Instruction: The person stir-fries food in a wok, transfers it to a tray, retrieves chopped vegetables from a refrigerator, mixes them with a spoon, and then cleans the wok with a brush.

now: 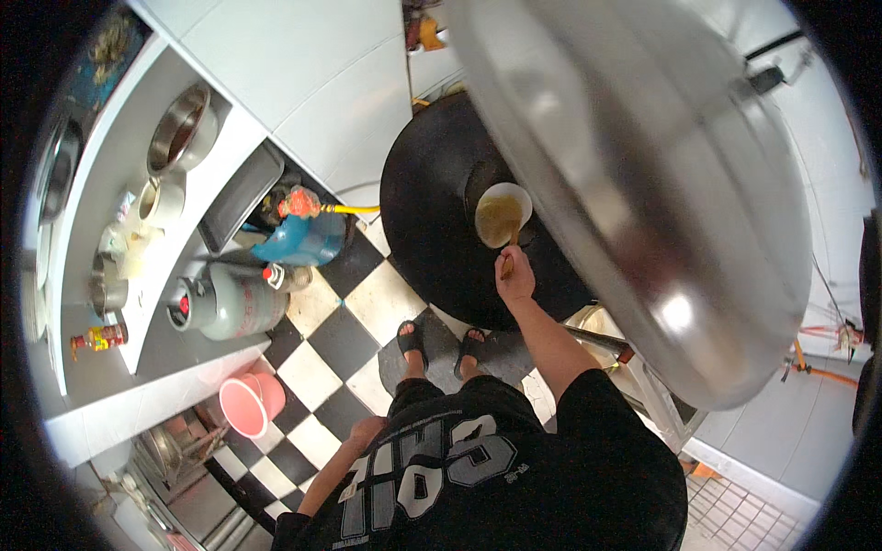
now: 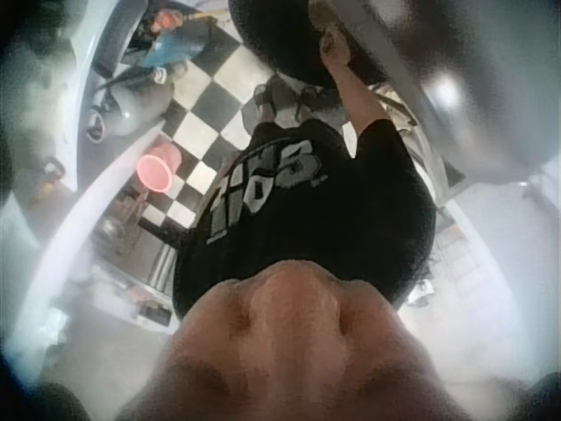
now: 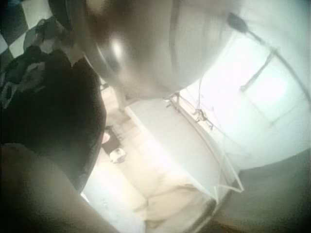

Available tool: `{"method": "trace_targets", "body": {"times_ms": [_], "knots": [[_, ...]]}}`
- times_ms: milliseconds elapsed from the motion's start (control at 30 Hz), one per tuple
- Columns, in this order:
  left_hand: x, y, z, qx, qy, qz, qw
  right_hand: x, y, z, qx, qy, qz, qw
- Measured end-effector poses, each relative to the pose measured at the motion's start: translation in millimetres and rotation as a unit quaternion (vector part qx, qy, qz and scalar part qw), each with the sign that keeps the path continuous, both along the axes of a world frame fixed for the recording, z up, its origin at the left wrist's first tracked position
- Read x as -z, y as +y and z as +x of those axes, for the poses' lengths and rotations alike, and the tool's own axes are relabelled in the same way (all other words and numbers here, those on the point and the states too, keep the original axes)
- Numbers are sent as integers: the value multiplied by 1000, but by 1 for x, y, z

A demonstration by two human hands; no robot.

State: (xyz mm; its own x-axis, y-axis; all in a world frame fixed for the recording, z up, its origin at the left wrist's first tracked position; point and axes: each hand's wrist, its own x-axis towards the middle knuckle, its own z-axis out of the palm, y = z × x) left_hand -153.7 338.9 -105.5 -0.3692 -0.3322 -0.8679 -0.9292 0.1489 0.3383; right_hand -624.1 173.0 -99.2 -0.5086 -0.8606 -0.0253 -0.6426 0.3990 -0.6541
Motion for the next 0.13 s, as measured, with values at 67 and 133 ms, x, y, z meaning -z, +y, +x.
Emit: {"method": "trace_targets", "body": {"times_ms": [67,133], "knots": [[-40,-39,-23,16,-12,-24,1000,16,2,-12,64,-125,-108,984],[-74,-68,-44,53,-34,-34,997,32,1,-30,231,-437,0,870]]}}
